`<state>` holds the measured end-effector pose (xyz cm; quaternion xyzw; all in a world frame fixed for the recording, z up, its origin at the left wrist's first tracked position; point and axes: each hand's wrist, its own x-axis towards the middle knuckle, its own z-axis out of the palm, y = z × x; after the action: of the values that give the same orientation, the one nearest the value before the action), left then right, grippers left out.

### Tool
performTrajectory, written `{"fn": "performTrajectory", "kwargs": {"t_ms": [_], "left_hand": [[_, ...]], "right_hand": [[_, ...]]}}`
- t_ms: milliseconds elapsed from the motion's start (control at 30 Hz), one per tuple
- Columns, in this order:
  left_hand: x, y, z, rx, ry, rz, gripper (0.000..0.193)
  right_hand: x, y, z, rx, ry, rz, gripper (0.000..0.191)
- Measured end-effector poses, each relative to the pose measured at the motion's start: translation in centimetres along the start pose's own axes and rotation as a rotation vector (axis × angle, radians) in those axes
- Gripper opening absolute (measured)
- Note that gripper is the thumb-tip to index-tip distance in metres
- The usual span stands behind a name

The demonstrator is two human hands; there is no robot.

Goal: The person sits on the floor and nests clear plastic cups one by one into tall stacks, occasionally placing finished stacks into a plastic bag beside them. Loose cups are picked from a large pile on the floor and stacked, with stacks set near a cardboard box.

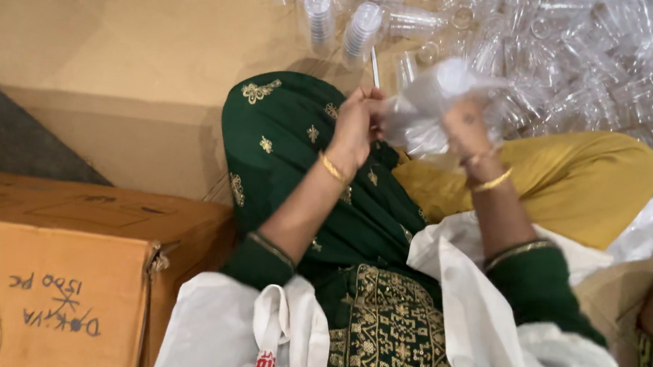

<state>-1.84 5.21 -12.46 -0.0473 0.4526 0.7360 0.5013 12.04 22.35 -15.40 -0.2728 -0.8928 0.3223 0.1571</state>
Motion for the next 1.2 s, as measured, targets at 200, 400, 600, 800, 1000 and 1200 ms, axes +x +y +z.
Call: {"fn": "performTrajectory", "kwargs": {"t_ms": [200,400,600,800,1000,1200], "left_hand": [[-2.1,-2.6,0.0,0.719,-0.304,0.752,0.079],[1.6,-4.7,-0.2,1.003,-0.293,0.694,0.071],[3.2,-6.1,-1.5,1.185,-0.245,0.661,0.072],[-1.7,-3.0,1.6,1.105,-0.247,0.789,0.071],[-8.8,-0.4,7.0,1.122,-0.486,0.776,0.073],[-12.2,0.1,10.5,1.201,-0.744,0.786,0.073]], "right_hand": [[-1.4,-2.8,-0.1,0.201,-0.011,0.102,0.028],[-2.4,-3.1,-1.6,0.376,0.081,-0.004,0.031],[-4.2,-0.5,-1.0,-0.053,0.122,0.013,0.018],[-10.2,-5.9,-4.1,0.303,0.081,0.219,0.029],[-12.3,-11.0,-7.9,0.495,-0.048,0.365,0.059],[-17.0,-10.7,-9.8,0.701,0.099,0.334,0.074]]}}
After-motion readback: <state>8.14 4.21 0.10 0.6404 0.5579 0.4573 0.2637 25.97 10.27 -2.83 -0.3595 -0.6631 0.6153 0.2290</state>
